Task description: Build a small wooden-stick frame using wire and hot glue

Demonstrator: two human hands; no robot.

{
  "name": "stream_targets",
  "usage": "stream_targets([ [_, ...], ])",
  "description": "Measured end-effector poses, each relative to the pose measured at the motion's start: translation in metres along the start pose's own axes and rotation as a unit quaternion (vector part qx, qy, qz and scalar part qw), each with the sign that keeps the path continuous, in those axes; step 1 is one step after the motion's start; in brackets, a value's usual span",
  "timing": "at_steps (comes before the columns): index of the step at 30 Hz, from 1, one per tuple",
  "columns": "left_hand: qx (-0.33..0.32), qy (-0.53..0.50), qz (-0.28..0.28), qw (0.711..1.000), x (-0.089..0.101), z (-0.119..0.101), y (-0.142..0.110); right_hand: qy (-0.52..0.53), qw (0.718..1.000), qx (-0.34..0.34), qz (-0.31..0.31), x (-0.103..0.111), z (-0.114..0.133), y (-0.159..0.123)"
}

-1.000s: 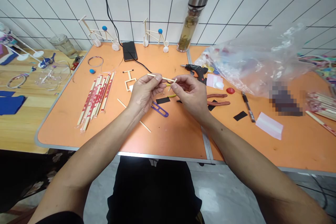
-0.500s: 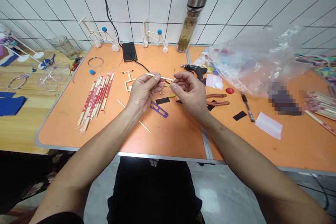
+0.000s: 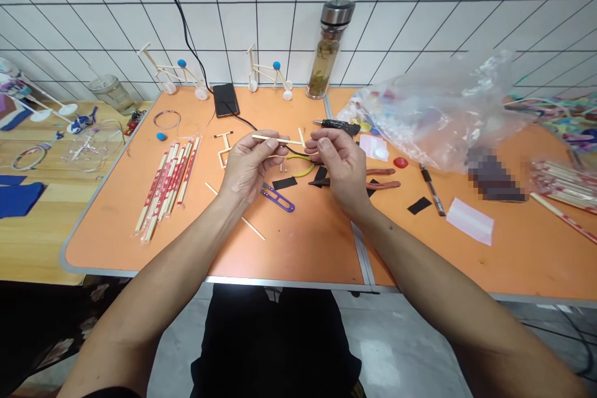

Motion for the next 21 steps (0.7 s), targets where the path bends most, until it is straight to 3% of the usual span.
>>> stream_targets([
  [12,-0.031,0.010,0.047,0.998,0.0010,0.0003,-0.0012,0.018,1.000,-0.003,0.010,0.0000,0.0030,-0.0012],
  [21,-0.020,0.010,0.030,0.999,0.0005,0.0000,-0.0013,-0.003,1.000,0.020,-0.007,0.0001,0.0006,-0.0028],
])
Point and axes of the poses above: each hand's wrist, its own y-axis towards the middle knuckle, its own x-axis out of the back of the hand, z = x × y, the point moved 1 cm from there along y, towards the middle knuckle, and after that the axes turned 7 degrees about x, right-handed, at the moved point
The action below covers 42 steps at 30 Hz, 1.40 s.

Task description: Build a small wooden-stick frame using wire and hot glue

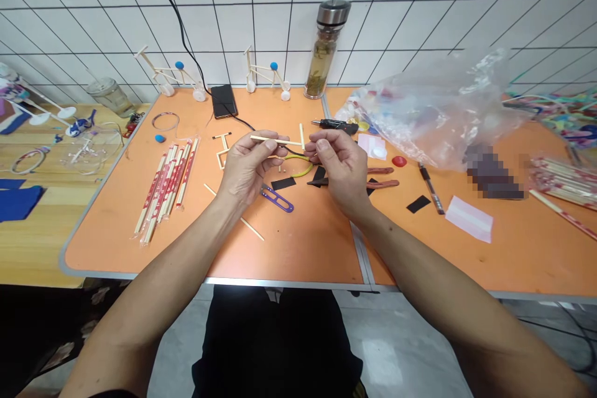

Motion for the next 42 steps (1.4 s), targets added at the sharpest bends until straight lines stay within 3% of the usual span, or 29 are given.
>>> stream_targets([
  [17,0.020,0.014,-0.052,0.998,0.004,0.003,0.004,-0.053,0.998,0.023,0.018,-0.003,-0.001,-0.004],
  [35,0.018,0.040,-0.055,0.998,0.002,0.008,0.002,-0.025,0.998,-0.020,0.053,-0.006,0.005,-0.004],
  [42,0.012,0.032,-0.031,0.999,0.003,0.011,0.003,-0.027,0.998,-0.019,0.056,-0.006,0.003,-0.004],
])
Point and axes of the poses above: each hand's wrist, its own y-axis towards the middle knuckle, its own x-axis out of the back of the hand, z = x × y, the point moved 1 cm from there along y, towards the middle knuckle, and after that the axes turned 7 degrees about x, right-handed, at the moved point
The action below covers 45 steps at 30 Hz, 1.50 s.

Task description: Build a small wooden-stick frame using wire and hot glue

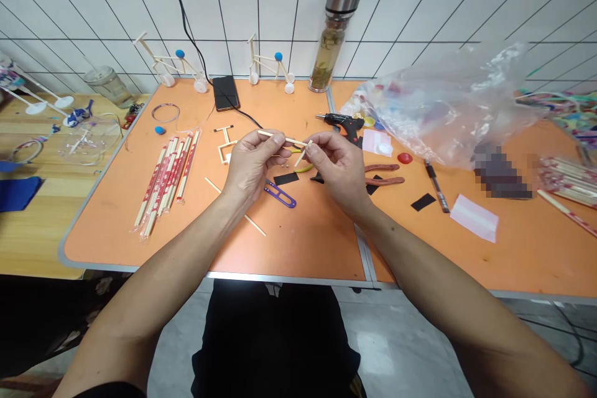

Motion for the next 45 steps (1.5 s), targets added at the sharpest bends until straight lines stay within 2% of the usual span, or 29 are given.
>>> stream_targets([
  [5,-0.010,-0.003,0.023,1.000,0.003,0.004,0.003,0.008,1.000,0.010,-0.007,-0.001,0.000,0.000],
  [12,-0.008,-0.009,0.025,1.000,0.003,0.005,0.004,0.005,1.000,0.017,-0.008,-0.002,-0.002,0.000],
  [28,-0.002,-0.002,0.019,1.000,0.005,0.007,0.005,0.000,0.999,0.015,-0.032,-0.009,-0.007,0.001],
  [33,0.015,0.014,-0.008,1.000,0.004,0.007,0.006,0.002,0.999,0.014,-0.034,-0.013,-0.010,0.002],
  [36,0.018,0.009,-0.003,1.000,0.004,0.006,0.007,-0.002,1.000,0.010,-0.029,-0.013,-0.009,0.004],
  [41,0.027,-0.013,0.022,0.999,0.005,-0.001,0.010,0.001,0.999,0.011,-0.044,-0.008,-0.010,0.015],
  [45,0.023,-0.014,-0.009,1.000,0.007,-0.018,0.022,0.011,0.999,0.014,-0.051,-0.005,-0.014,0.028],
])
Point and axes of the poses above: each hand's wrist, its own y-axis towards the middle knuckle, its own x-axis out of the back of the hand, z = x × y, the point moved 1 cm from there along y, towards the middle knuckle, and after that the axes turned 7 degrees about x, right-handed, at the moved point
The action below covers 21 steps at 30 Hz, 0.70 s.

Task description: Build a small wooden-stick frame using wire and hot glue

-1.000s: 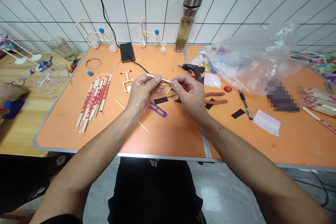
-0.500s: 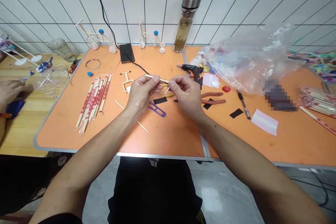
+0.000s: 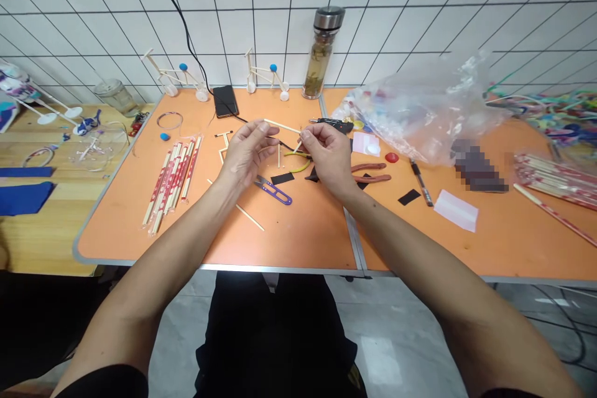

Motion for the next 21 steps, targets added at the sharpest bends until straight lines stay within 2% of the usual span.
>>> stream_targets([
  [3,-0.017,-0.001,-0.036,0.999,0.002,-0.012,0.013,-0.001,1.000,0.001,-0.005,-0.002,-0.004,0.008],
  [6,-0.014,-0.013,-0.052,0.998,0.007,-0.013,0.021,-0.002,1.000,0.000,-0.006,-0.007,-0.007,0.013],
  [10,0.011,-0.038,-0.056,0.998,0.015,0.001,0.016,-0.007,1.000,-0.010,-0.004,-0.017,-0.014,0.013],
  [12,0.013,-0.033,-0.037,0.999,0.017,0.009,0.012,-0.013,1.000,-0.013,0.000,-0.021,-0.019,0.011],
  [14,0.013,-0.020,-0.018,1.000,0.016,0.015,0.009,-0.015,1.000,-0.012,0.003,-0.024,-0.022,0.009],
  [21,0.041,-0.015,-0.013,0.999,0.012,0.025,0.005,-0.025,0.999,0.008,0.025,-0.029,-0.022,0.001],
])
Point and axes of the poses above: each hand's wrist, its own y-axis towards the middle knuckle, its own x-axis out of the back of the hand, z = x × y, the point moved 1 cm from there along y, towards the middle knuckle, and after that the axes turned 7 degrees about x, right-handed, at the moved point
